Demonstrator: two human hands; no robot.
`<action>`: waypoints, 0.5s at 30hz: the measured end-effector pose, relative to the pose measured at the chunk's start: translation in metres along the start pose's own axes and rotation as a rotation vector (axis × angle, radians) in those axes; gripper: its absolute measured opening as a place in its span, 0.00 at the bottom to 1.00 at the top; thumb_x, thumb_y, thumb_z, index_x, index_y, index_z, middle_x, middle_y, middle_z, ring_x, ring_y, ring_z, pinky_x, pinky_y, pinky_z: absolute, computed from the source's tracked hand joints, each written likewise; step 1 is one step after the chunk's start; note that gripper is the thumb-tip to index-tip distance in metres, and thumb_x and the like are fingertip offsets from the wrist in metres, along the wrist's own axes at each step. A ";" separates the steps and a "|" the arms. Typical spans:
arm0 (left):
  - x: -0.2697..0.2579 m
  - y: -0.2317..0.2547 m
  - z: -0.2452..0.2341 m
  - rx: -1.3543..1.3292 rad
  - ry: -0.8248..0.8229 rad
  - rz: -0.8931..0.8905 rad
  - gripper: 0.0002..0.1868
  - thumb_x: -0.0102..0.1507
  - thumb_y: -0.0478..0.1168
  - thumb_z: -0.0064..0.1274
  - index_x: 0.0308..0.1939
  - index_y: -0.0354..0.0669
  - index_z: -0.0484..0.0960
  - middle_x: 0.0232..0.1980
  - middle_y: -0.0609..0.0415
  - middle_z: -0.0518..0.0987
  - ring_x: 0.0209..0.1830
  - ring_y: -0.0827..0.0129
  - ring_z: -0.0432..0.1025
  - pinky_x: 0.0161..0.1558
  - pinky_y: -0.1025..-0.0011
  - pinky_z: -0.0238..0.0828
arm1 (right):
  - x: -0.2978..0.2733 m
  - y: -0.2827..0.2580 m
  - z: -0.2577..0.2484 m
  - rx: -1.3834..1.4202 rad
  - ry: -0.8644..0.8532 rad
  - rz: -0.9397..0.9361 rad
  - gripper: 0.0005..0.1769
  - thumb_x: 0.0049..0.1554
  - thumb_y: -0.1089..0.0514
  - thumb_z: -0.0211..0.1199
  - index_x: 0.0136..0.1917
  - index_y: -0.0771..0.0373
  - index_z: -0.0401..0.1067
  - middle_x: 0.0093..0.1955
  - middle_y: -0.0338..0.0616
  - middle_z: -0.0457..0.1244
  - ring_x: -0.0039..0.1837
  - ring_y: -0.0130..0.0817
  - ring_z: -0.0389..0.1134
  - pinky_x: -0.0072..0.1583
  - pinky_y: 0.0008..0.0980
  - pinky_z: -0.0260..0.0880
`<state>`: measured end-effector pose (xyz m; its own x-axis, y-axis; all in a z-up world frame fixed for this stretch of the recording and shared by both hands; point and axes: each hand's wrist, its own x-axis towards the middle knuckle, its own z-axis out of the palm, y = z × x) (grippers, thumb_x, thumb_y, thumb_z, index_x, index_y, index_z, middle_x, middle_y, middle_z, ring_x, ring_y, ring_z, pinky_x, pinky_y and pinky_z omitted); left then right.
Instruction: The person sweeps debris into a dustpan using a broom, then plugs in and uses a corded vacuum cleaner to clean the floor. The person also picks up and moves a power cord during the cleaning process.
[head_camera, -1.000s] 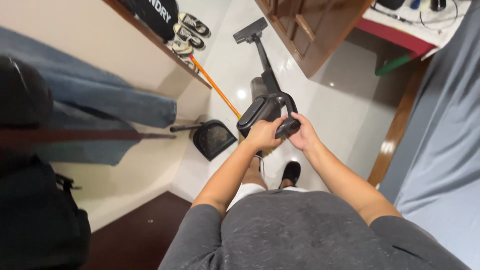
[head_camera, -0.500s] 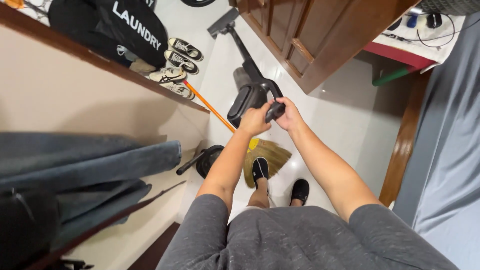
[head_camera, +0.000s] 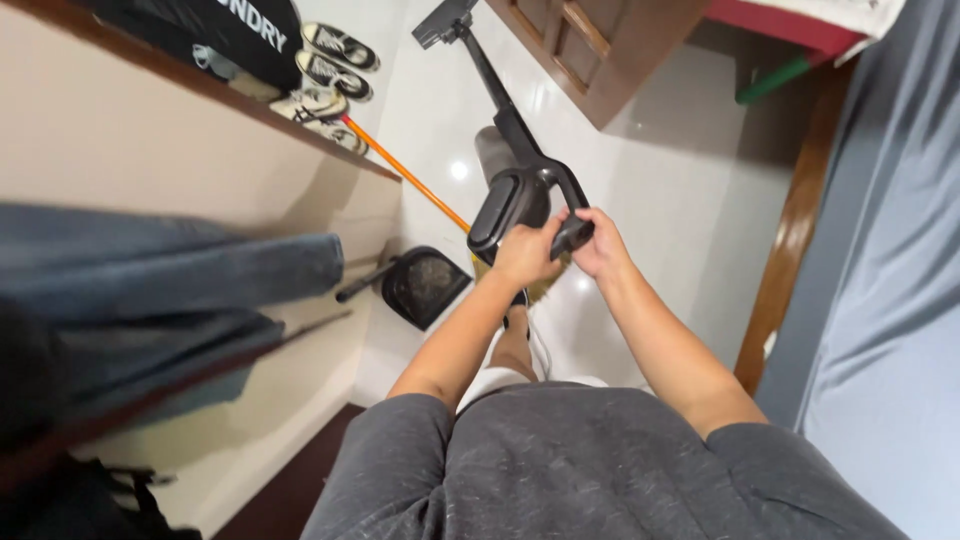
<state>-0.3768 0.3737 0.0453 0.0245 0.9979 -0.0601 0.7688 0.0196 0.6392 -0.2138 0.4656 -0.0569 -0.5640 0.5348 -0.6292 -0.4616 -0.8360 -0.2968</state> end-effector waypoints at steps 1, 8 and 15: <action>-0.016 0.017 0.009 -0.015 -0.004 0.011 0.45 0.48 0.42 0.64 0.70 0.47 0.69 0.28 0.45 0.81 0.29 0.47 0.76 0.38 0.54 0.73 | -0.022 0.006 -0.012 0.009 0.027 -0.001 0.15 0.55 0.58 0.59 0.52 0.70 0.71 0.49 0.47 0.68 0.55 0.41 0.69 0.65 0.38 0.67; -0.154 0.150 0.096 -0.066 -0.052 0.111 0.43 0.46 0.38 0.62 0.67 0.42 0.71 0.27 0.46 0.80 0.29 0.45 0.74 0.37 0.53 0.72 | -0.234 0.042 -0.127 0.008 0.090 0.004 0.16 0.56 0.57 0.58 0.55 0.68 0.71 0.51 0.45 0.68 0.56 0.39 0.68 0.65 0.39 0.65; -0.283 0.260 0.163 -0.155 -0.084 0.237 0.43 0.45 0.36 0.61 0.66 0.40 0.71 0.25 0.46 0.79 0.28 0.45 0.74 0.36 0.53 0.70 | -0.418 0.085 -0.210 0.032 0.114 0.022 0.18 0.57 0.57 0.56 0.59 0.66 0.71 0.54 0.43 0.67 0.59 0.37 0.67 0.66 0.38 0.64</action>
